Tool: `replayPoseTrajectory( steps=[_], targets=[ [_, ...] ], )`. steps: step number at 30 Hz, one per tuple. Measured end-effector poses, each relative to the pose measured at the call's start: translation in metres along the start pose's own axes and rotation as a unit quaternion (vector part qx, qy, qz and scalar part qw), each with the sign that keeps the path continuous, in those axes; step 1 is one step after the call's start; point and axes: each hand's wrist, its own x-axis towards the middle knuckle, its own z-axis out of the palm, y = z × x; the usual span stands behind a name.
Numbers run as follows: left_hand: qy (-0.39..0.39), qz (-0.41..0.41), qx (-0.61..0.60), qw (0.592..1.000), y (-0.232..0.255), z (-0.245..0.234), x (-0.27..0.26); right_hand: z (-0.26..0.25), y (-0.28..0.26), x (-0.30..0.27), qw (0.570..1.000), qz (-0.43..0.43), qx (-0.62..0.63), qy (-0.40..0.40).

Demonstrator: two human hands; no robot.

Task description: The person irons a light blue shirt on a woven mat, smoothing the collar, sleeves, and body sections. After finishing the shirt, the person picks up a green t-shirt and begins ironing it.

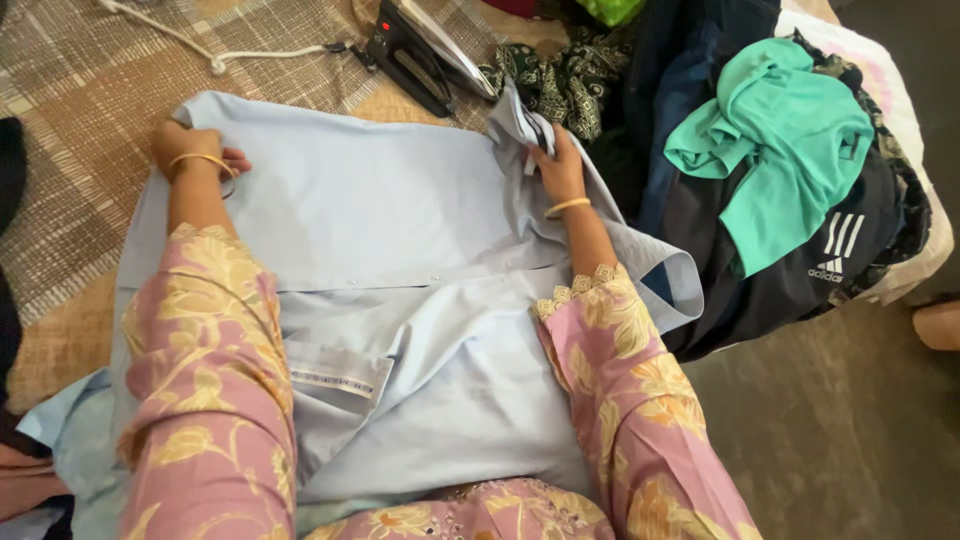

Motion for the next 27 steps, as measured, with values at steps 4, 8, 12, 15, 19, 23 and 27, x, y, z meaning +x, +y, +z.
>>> replayPoseTrajectory(
  steps=[4,8,12,15,19,23,27],
  targets=[
    [0.133,0.197,0.083,0.968,-0.007,-0.028,0.027,0.009,-0.018,0.040,0.996,0.029,0.065,-0.061],
    [0.163,0.250,0.011,0.954,0.010,-0.074,0.044,0.042,-0.030,0.078,0.968,0.065,0.234,-0.066],
    [0.116,0.323,0.009,0.939,0.014,-0.094,0.049,0.076,-0.030,0.091,0.961,0.115,0.249,-0.038],
    [0.085,0.298,0.097,0.946,-0.004,-0.093,0.044,0.083,-0.037,0.086,0.982,0.052,0.180,-0.028],
    [0.070,0.385,0.206,0.897,-0.013,-0.095,0.015,0.053,-0.064,0.076,0.977,0.153,0.030,-0.148],
    [-0.040,0.326,0.253,0.910,-0.023,-0.130,-0.068,-0.026,-0.125,0.026,0.934,0.172,0.149,-0.277],
    [-0.004,0.424,0.497,0.757,-0.054,-0.214,-0.185,-0.155,-0.207,-0.082,0.910,0.034,0.099,-0.402]
  ],
)
